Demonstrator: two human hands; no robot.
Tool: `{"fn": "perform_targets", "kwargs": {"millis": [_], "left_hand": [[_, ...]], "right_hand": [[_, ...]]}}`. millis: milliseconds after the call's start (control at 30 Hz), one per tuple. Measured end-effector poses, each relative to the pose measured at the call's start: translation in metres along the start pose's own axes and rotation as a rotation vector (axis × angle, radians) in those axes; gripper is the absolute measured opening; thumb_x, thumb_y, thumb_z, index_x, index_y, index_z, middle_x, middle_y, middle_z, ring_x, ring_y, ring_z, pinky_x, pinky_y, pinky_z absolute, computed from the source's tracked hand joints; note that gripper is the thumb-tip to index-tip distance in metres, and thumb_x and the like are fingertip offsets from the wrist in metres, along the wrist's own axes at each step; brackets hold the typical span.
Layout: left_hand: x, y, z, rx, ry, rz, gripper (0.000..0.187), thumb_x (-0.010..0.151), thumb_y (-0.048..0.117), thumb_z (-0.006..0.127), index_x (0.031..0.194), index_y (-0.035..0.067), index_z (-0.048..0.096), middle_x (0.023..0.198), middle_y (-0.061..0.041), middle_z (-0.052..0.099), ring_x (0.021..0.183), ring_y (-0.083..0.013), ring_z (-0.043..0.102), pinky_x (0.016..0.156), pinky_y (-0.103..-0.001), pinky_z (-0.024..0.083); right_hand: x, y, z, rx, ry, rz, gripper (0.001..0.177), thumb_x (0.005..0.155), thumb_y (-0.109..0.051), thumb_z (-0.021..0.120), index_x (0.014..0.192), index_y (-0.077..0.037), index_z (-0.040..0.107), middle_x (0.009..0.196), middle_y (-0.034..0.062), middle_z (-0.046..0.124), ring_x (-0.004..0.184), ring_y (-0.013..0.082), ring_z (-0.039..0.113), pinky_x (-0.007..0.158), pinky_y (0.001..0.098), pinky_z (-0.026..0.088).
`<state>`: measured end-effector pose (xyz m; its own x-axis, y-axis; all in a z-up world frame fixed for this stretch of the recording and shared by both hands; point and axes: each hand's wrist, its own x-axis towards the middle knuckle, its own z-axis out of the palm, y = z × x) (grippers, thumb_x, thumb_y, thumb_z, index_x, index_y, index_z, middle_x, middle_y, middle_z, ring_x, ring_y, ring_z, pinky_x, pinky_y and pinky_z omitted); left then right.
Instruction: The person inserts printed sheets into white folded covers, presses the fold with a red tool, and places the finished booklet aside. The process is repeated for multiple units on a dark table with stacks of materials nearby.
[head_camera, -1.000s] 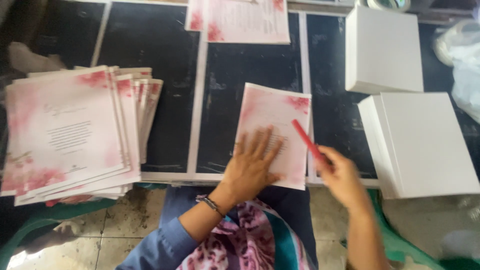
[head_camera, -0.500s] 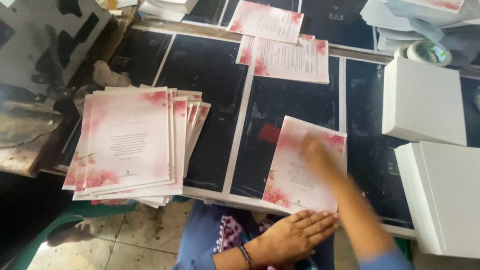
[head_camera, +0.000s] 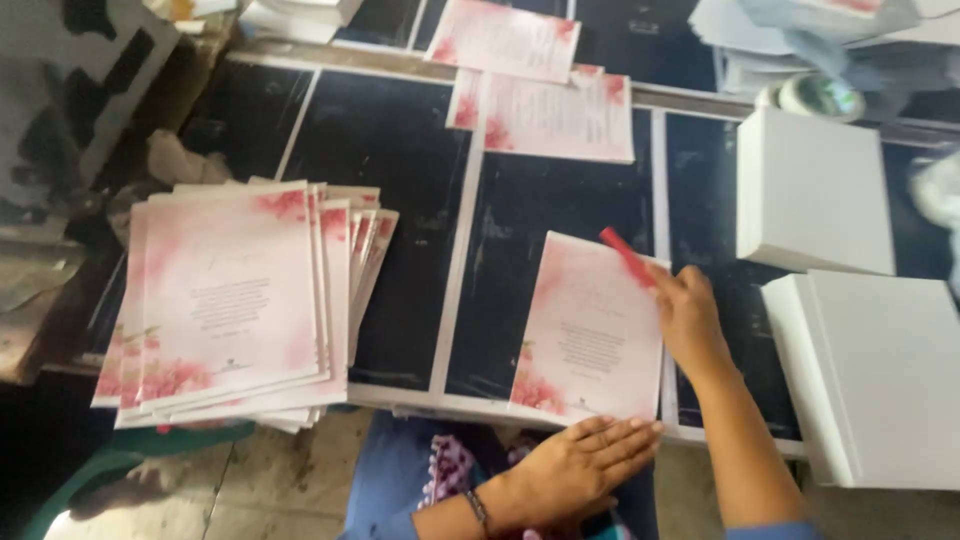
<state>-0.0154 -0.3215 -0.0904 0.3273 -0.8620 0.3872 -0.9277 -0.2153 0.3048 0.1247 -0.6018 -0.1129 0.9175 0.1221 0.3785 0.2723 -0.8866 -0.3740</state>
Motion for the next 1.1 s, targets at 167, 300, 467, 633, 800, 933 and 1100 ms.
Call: {"fn": "perform_targets", "kwargs": {"millis": [167,300,467,633,800,933,1100], "left_hand": [[0.001,-0.007,-0.051,-0.611,-0.016,-0.011,0.055,0.096,0.020,0.063,0.145,-0.003,0.051,0.153,-0.022,0.051,0.147,-0.0367,0.045,0.128,-0.050,0.031],[-0.006,-0.027,-0.104,-0.865,-0.074,-0.200,0.031,0.099,0.009,0.065,0.128,-0.002,0.064,0.126,-0.018,0.072,0.113,-0.0326,0.071,0.104,-0.038,0.053],[0.017,-0.102,-0.057,0.091,0.008,-0.174,0.075,0.090,0.042,0.070,0.141,-0.007,0.047,0.143,-0.030,0.051,0.134,-0.0454,0.048,0.111,-0.064,0.032],[0.053,-0.112,-0.015,0.221,-0.021,-0.645,0.114,0.080,0.069,0.072,0.157,-0.007,0.036,0.166,-0.028,0.032,0.158,-0.0377,0.027,0.124,-0.071,0.000],[0.058,-0.022,0.036,0.097,0.171,-0.307,0.123,0.059,0.075,0.065,0.150,-0.006,0.047,0.160,-0.029,0.049,0.152,-0.0415,0.047,0.129,-0.053,0.035],[0.031,-0.018,0.025,0.323,0.161,-0.342,0.099,0.079,0.079,0.047,0.154,0.015,0.054,0.168,-0.006,0.051,0.155,-0.0220,0.055,0.132,-0.048,0.043],[0.008,-0.019,0.029,0.581,0.100,-0.373,0.085,0.087,0.082,0.064,0.158,0.039,0.043,0.173,0.011,0.045,0.158,-0.0066,0.060,0.133,-0.032,0.046]], "right_hand": [[0.003,-0.177,-0.049,0.257,-0.269,0.344,0.062,0.098,-0.009,0.030,0.143,-0.029,0.067,0.104,0.0073,0.049,0.089,0.0237,0.049,0.079,0.0372,0.045],[-0.109,-0.039,0.062,0.150,-0.140,0.325,0.024,0.106,-0.025,0.049,0.113,-0.006,0.061,0.103,0.0146,0.064,0.092,0.0305,0.065,0.089,0.0437,0.051],[-0.068,-0.059,-0.019,-0.381,-0.039,0.246,0.052,0.097,-0.006,0.062,0.146,-0.024,0.062,0.099,0.0051,0.048,0.092,0.0263,0.056,0.081,0.0385,0.055],[-0.078,-0.041,-0.004,-0.512,0.061,0.182,0.042,0.102,-0.022,0.060,0.142,-0.033,0.067,0.098,0.0071,0.051,0.092,0.0314,0.058,0.084,0.0428,0.052],[-0.077,-0.032,-0.011,-0.528,0.075,0.108,0.061,0.093,-0.010,0.073,0.150,-0.030,0.072,0.089,0.0143,0.053,0.086,0.0383,0.058,0.084,0.0482,0.049],[-0.063,0.030,0.003,-0.500,0.073,-0.051,0.063,0.105,-0.010,0.070,0.164,-0.033,0.070,0.082,0.0164,0.048,0.071,0.0404,0.052,0.072,0.0526,0.046],[-0.058,0.179,0.064,0.445,0.435,0.450,0.020,0.127,-0.031,0.072,0.116,-0.014,0.073,0.114,0.0010,0.072,0.097,0.0115,0.067,0.094,0.0280,0.055]]}}
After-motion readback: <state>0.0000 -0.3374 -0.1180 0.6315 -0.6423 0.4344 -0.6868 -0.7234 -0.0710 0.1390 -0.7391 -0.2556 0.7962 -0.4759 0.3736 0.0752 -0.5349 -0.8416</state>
